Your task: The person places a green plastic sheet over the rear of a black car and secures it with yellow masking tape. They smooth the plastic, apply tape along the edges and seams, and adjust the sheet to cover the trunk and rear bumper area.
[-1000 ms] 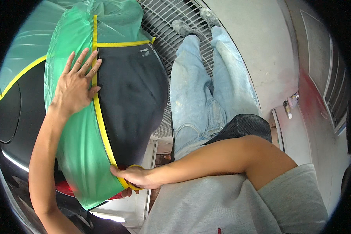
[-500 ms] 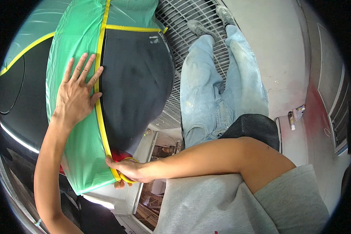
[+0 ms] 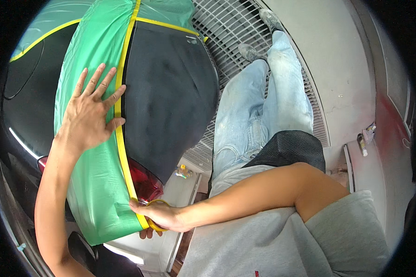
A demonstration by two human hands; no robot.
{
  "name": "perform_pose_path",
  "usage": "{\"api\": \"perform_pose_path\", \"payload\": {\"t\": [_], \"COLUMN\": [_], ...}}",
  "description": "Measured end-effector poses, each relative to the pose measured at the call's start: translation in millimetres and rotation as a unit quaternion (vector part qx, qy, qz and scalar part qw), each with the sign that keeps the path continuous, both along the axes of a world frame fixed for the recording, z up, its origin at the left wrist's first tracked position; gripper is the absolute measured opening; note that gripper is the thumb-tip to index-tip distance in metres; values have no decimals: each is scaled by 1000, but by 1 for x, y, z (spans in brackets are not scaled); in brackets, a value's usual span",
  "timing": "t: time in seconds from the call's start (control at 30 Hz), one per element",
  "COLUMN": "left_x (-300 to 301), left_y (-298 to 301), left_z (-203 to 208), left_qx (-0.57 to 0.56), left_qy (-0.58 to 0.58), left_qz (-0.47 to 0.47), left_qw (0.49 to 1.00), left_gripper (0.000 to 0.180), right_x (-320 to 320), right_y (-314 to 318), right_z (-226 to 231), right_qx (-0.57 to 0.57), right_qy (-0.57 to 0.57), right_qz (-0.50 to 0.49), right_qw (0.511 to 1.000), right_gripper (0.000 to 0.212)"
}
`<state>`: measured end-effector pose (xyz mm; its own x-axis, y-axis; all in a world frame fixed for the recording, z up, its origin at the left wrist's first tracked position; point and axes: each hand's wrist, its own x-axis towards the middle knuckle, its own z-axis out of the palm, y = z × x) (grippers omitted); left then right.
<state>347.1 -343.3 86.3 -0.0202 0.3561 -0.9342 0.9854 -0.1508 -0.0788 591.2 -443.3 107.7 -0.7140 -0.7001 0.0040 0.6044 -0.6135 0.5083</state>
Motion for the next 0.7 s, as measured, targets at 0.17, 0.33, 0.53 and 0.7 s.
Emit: {"api": "perform_pose_path", "payload": {"t": [0.17,0.33,0.53,0.7], "left_x": [2,11,18,24], "left_y": [-9,-6,-2,-5], "left_z": [1,4,9,14], "left_qx": [-21,-33,-66,-65], "left_qy": [1,10,17,6], "left_qz": [46,55,76,102], "left_qw": [999,998,995,993], "left_gripper": [79,85,94,97], "right_x": [-9,-14,-17,-19], "right_y": [-6,-10,-21,-17], "right_z": [-7,-3,7,7], "right_qx": [17,29,42,53], "right_qy": [4,25,18,28], "right_qz": [-49,-26,-34,-9], "right_qw": [999,999,998,998], "right_gripper": [73,77,80,80]}}
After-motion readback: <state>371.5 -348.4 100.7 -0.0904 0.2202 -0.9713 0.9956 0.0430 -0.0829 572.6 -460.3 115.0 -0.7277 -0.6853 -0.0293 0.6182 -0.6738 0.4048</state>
